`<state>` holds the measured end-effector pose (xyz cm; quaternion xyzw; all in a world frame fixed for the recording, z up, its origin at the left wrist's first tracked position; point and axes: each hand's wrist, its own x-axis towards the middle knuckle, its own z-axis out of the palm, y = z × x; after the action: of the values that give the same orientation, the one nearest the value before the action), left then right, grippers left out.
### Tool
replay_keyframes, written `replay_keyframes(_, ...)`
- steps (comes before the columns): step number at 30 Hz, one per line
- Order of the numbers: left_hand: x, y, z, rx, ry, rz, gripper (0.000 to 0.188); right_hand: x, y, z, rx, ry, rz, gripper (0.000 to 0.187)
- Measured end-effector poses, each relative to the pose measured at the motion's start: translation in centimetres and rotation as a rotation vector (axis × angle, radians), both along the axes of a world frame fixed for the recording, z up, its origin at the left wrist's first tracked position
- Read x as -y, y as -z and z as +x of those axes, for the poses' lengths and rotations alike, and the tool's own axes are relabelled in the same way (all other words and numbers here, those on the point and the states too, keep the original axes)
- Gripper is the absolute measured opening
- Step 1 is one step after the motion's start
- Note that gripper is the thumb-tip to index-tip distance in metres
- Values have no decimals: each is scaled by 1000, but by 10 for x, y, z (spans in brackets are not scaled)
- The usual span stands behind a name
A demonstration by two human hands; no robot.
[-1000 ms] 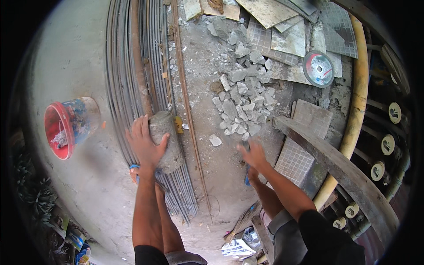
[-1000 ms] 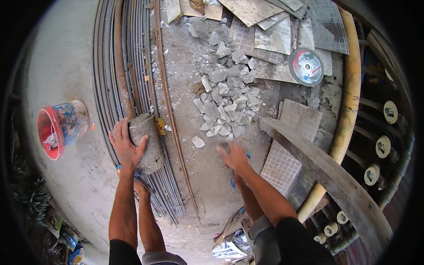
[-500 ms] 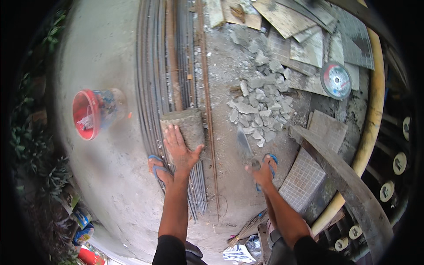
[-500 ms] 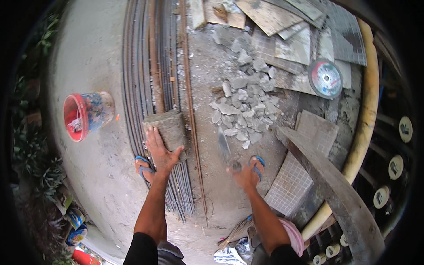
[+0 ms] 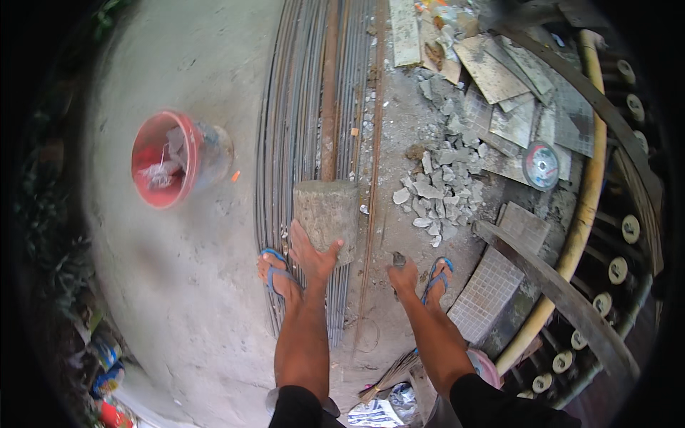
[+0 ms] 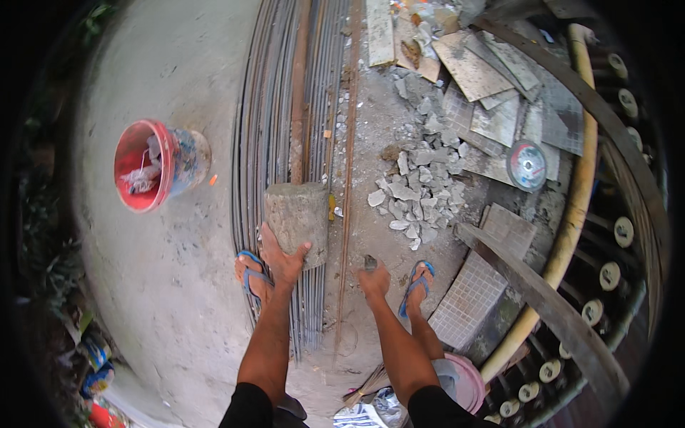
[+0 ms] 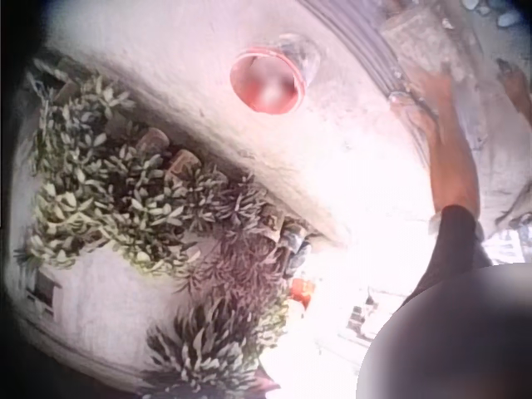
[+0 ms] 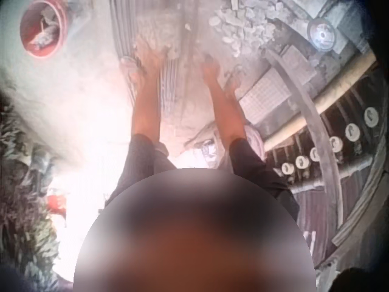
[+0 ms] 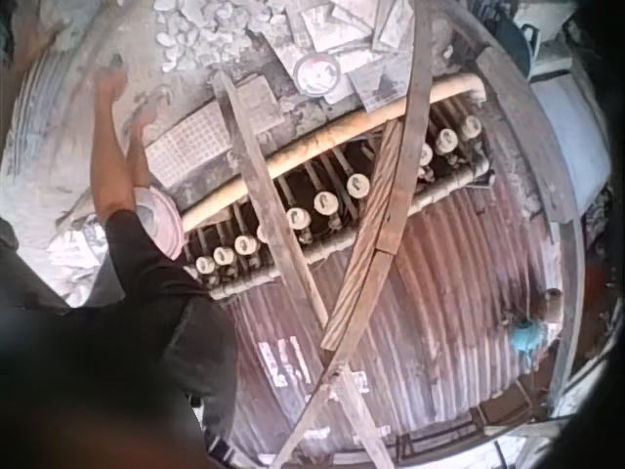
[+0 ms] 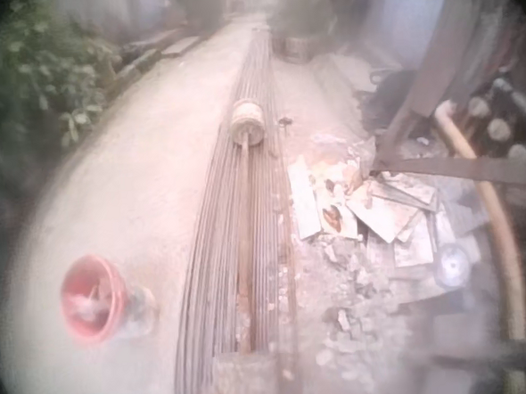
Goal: The person walks through a cluttered outdoor area and collects broken concrete and tile pieces by hand, placing them into a red bucket. They also move a plastic bag and a tile aside to access more debris.
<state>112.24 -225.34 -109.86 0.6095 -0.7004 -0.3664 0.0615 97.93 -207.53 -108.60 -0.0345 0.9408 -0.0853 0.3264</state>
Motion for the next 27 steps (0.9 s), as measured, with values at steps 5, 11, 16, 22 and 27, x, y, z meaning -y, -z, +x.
replay_keyframes(5, 7, -4, -3, -24, 37, -17, 130, -3, -3, 10, 109, 72, -107, 61)
replay_keyframes(11, 9, -3, 6, -67, -28, 194, 130, 9, 1, -22, -42, -390, -238, 102)
replay_keyframes(16, -3, -10, -28, 24, 63, 79, 133, 10, 10, -37, 386, -161, -92, 84)
replay_keyframes(22, -17, -40, -82, 341, 83, 79, 140, 7, 14, -44, 697, -385, 212, 72)
replay_keyframes(27, 16, -68, -101, 620, -27, 397, 133, 5, -19, -115, 503, -458, 127, 62)
